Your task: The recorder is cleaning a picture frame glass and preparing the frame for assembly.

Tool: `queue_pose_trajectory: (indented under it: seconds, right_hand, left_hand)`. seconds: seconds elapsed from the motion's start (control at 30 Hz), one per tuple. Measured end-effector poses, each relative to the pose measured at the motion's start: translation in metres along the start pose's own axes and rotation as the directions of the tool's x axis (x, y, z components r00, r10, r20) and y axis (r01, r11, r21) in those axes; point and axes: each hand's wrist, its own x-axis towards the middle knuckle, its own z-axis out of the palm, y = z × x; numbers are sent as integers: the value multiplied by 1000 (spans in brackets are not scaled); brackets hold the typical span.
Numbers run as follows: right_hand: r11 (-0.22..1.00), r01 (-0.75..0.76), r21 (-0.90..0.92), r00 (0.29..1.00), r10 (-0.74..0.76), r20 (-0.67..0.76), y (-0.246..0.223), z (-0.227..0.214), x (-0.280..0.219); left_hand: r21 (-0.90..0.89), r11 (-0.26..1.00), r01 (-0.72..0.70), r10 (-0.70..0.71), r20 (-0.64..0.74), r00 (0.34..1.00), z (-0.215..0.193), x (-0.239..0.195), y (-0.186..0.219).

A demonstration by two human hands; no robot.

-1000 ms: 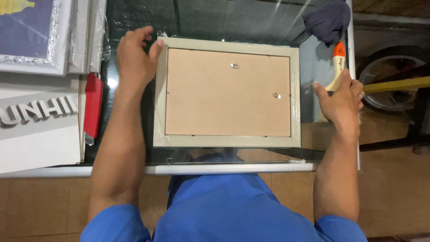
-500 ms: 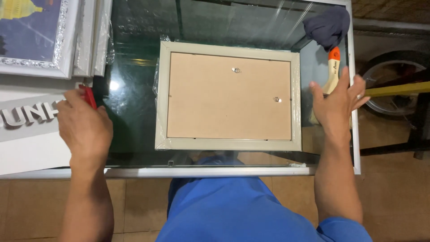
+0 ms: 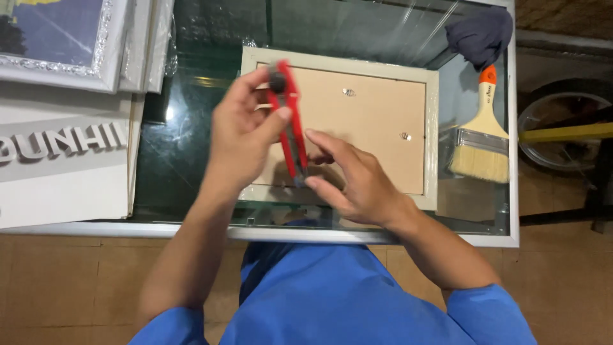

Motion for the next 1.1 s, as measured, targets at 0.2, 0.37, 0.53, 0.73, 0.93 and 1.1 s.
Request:
queue_pose_trajectory:
  seconds: [0.2, 0.37, 0.53, 0.73, 0.93, 1.1]
  right_hand:
    - [812, -218, 541, 951, 301, -69, 8, 0, 27]
    - [859, -174, 481, 949, 276, -151, 19, -15, 55]
    - [832, -202, 517, 956, 281, -79, 24, -11, 77]
    - [958, -95, 270, 980, 138, -146, 42, -7, 103]
    - [996, -87, 29, 966, 91, -241, 55, 22, 114]
    - [992, -121, -24, 979, 115, -169, 31, 25, 105]
  left_hand:
    - [164, 980, -111, 97, 94, 991, 23, 14, 14]
    - [240, 956, -168, 152, 84, 985, 29, 17, 28]
    - [575, 682, -452, 458, 146, 877, 33, 16, 30]
    - [738, 565, -368, 488, 62, 871, -50, 63, -5]
    - [912, 375, -166, 411, -3, 912, -92, 102, -96]
    - [933, 319, -168, 400, 28, 916, -86, 98, -90]
